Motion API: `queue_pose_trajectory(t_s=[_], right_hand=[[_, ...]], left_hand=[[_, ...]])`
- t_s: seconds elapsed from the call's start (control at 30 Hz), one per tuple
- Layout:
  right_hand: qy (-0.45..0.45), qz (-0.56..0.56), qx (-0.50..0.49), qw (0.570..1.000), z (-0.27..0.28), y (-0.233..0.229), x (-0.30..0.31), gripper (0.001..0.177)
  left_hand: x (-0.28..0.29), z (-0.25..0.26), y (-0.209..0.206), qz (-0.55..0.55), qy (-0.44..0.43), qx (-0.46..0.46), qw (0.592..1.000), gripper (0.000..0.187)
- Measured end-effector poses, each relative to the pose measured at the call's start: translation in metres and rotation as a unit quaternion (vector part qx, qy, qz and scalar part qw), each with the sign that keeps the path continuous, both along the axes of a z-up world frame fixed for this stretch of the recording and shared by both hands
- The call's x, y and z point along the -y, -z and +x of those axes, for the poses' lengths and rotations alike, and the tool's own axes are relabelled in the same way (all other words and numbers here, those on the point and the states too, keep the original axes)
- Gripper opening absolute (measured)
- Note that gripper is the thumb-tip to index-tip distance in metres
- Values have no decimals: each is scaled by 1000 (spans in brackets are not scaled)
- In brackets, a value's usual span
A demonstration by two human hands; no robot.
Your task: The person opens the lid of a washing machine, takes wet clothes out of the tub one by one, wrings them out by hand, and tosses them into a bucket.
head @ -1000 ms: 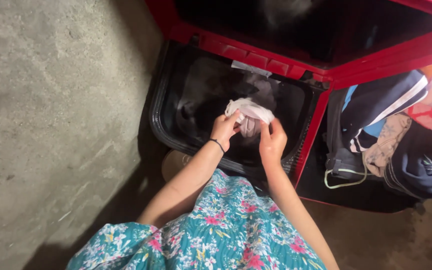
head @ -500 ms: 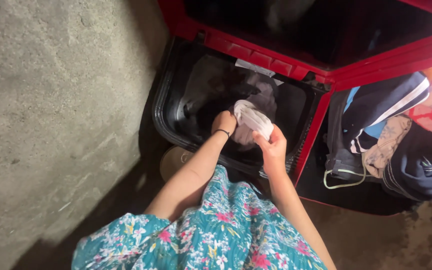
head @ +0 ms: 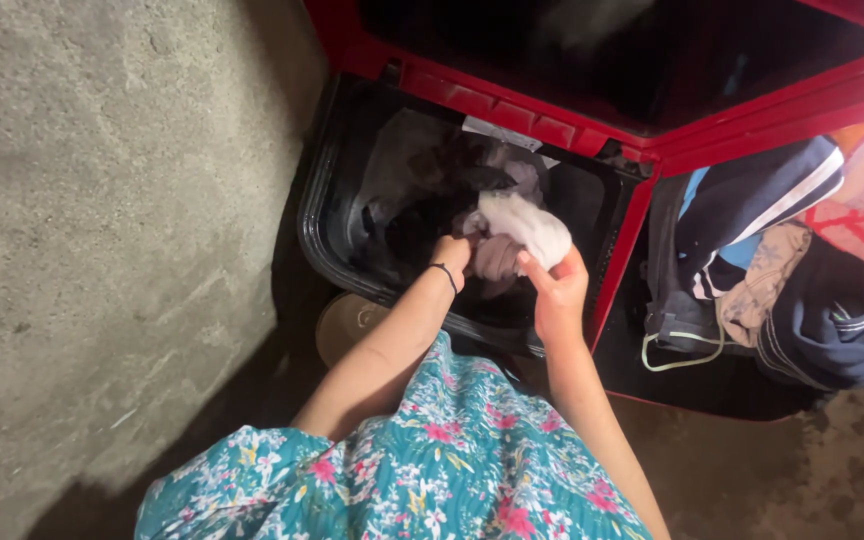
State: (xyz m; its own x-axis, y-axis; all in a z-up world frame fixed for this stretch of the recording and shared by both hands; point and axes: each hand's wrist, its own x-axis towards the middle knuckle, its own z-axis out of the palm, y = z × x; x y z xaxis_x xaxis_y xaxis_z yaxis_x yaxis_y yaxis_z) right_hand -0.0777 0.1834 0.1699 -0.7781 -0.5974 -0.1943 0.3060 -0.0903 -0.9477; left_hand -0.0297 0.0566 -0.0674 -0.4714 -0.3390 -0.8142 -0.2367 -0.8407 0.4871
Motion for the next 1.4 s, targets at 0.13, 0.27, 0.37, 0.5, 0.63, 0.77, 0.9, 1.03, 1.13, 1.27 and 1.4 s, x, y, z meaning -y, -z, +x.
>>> queue_pose_trajectory(t_s=[0.13, 0.27, 0.37, 0.5, 0.63, 0.77, 0.9, 1.03, 1.13, 1.27, 1.4], right_hand=[[59, -56, 25, 996, -5, 15, 2, 32], [119, -125, 118, 978, -19, 26, -6, 26], [154, -174, 168, 958, -22, 37, -15, 23], [130, -221, 293, 921, -17, 74, -36, 16], [139, -36, 304, 942, -18, 104, -43, 20], [70, 158, 278, 945, -15, 92, -31, 37], [-10, 370, -84, 925, -6, 48, -16, 63], [-79, 210, -260, 939, -14, 9, -6, 69], [-58, 150, -388, 908, -27, 0, -3, 76], [-139, 172, -329, 918, -62, 38, 2, 33], [-162, 215, -278, 922, -82, 66, 6, 18]], left_hand=[[-7, -3, 8, -64, -20, 58, 996, 42], [-17, -1, -19, -305, 256, 37, 916, 66], [-12, 2, -59, -216, 208, -61, 952, 71], [4, -19, -70, -71, 53, -69, 994, 52], [2, -23, -88, -290, 168, 43, 941, 45], [13, -16, -134, -572, 140, -79, 804, 34], [19, -13, -181, -559, 227, -118, 789, 35], [11, -22, -220, -509, 255, -181, 802, 41], [14, -20, -255, -462, 292, -214, 810, 39], [14, -24, -305, -570, 323, -261, 709, 43], [22, -24, -342, -552, 346, -250, 717, 48]])
